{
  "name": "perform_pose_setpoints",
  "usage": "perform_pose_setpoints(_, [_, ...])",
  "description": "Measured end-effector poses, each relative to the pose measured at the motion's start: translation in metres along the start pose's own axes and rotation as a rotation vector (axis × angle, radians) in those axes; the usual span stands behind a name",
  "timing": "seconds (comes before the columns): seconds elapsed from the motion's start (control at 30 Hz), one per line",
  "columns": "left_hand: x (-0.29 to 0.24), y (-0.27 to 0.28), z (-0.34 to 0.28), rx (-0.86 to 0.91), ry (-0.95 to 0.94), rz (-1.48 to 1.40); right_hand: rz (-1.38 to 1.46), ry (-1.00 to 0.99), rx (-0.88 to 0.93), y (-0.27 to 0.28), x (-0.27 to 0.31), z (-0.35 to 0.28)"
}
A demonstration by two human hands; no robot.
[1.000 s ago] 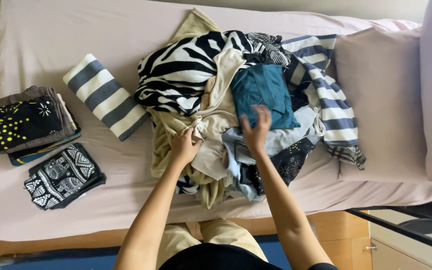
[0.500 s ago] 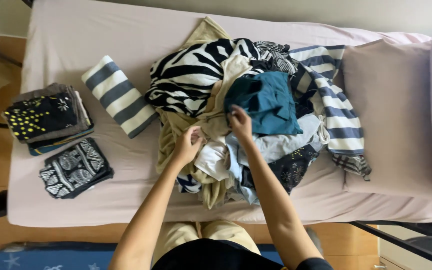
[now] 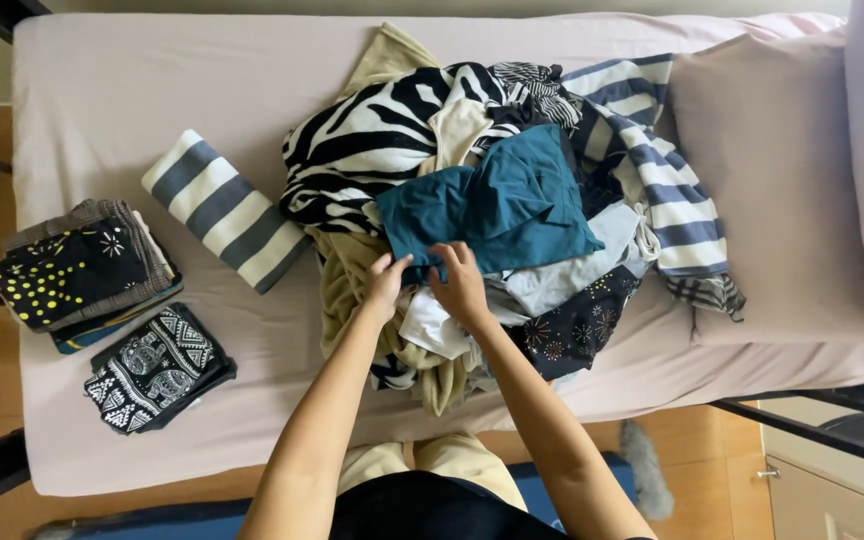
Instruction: The person folds various pieces of clothing, including shorts and shirts, on a bed. They pick up each item, smooth it out, fold it into a neat rectangle, and place it on a growing stack of folded clothes.
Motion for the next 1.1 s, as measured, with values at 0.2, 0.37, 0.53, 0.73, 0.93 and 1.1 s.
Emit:
perform_pose_setpoints(0.2, [0.008,0.021,0.024,0.011,-0.271,0.056,-0.626,0.374,-0.180,-0.018,0.017,0.004])
perform_pose_setpoints(0.37, [-0.041,0.006,-0.012,-0.029,-0.191,0.047,-0.538,0.329,-0.183,-0.031,0.016,-0.016])
perform_pose_setpoints(0.53, [-0.063,0.000,-0.019,-0.081,-0.257,0.107,-0.560,0.396,-0.263,-0.021,0.017,-0.013])
perform_pose_setpoints(0.73, [-0.115,0.015,-0.039,0.057,-0.385,0.002,-0.705,0.084,-0.547,0.061,-0.021,0.028])
perform_pose_setpoints(0.93, [-0.104,0.096,-0.028,0.010,-0.354,0.101,-0.239,0.043,-0.081,0.078,-0.066,0.045])
perform_pose_setpoints(1.1, [-0.055,0.131,-0.010,-0.050,-0.292,-0.024,-0.497,0.086,-0.440,0.098,-0.078,0.025])
Point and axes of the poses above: each hand's wrist, its own z-axis towards the middle knuckle, its own y-axis out of the back of the hand, x = y × z, the point moved 8 cm from there along z, towards the middle knuckle, and after that the axes turned 10 degrees about -y, right-handed, at the moved point
